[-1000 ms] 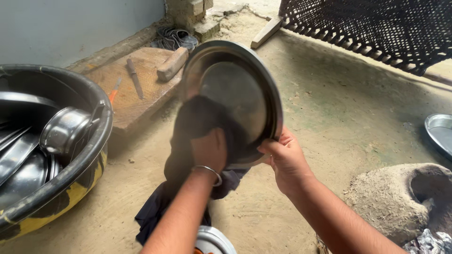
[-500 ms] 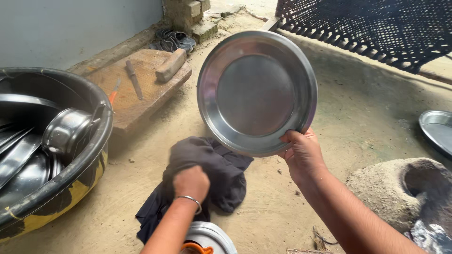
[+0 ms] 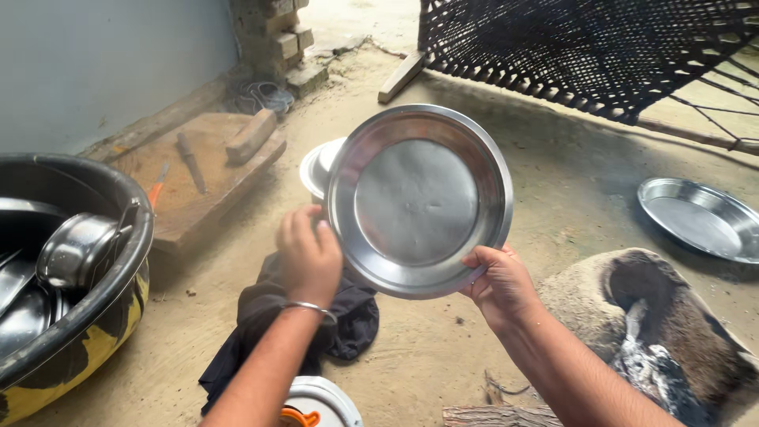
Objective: The person removes metal dishes from a basin, rinses a pressure cooker in a pot of water, adjusts wood in a clay stove, and wipes a metal plate with a cloth.
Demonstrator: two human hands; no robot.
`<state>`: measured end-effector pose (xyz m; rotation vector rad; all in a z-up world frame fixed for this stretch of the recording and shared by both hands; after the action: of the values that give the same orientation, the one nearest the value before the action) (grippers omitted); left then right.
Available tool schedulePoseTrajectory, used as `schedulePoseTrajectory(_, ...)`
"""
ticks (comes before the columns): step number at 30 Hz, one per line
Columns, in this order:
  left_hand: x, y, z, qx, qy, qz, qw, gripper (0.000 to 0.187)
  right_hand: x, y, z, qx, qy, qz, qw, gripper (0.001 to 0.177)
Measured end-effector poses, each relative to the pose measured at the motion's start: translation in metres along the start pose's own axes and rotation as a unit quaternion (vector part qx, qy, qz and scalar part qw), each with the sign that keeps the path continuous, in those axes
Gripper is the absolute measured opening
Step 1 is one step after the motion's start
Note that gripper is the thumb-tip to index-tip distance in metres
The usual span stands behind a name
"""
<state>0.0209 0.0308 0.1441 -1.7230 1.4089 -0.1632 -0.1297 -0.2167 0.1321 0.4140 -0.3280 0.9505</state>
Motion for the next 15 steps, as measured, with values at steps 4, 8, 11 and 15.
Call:
schedulePoseTrajectory(4,0.028,0.012,-0.023,-0.018,0.032,0.032,0.999,0.047,-0.033,0.011,0.01,0.026,-0.023,-0.023,0.999,0.041)
schedulePoseTrajectory(8,0.043,0.025,-0.054,-0.06,0.073,0.103,0.99,0.052,-0.083,0.013,0.015,0.024,-0.064,0.008,0.998,0.041)
schedulePoseTrajectory(11,0.049,0.038,-0.092,-0.047,0.028,0.156,0.986,0.044,-0.121,0.025,0.029,0.052,-0.105,-0.001,0.993,0.036)
schedulePoseTrajectory(15,0.064,0.061,-0.145,-0.071,0.011,0.18,0.981,0.042,-0.168,0.055,0.064,0.044,-0.052,-0.06,0.996,0.045)
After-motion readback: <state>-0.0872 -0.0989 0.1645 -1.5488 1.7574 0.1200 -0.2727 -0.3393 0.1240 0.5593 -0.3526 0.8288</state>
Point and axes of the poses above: each hand's wrist, its own y-axis away from the middle knuckle, its own x-axis out of the palm, z = x × y, the point moved 6 cm from there along -y, towards the middle knuckle, and after that the axes turned 1 degree about x, right-handed, at the moved point
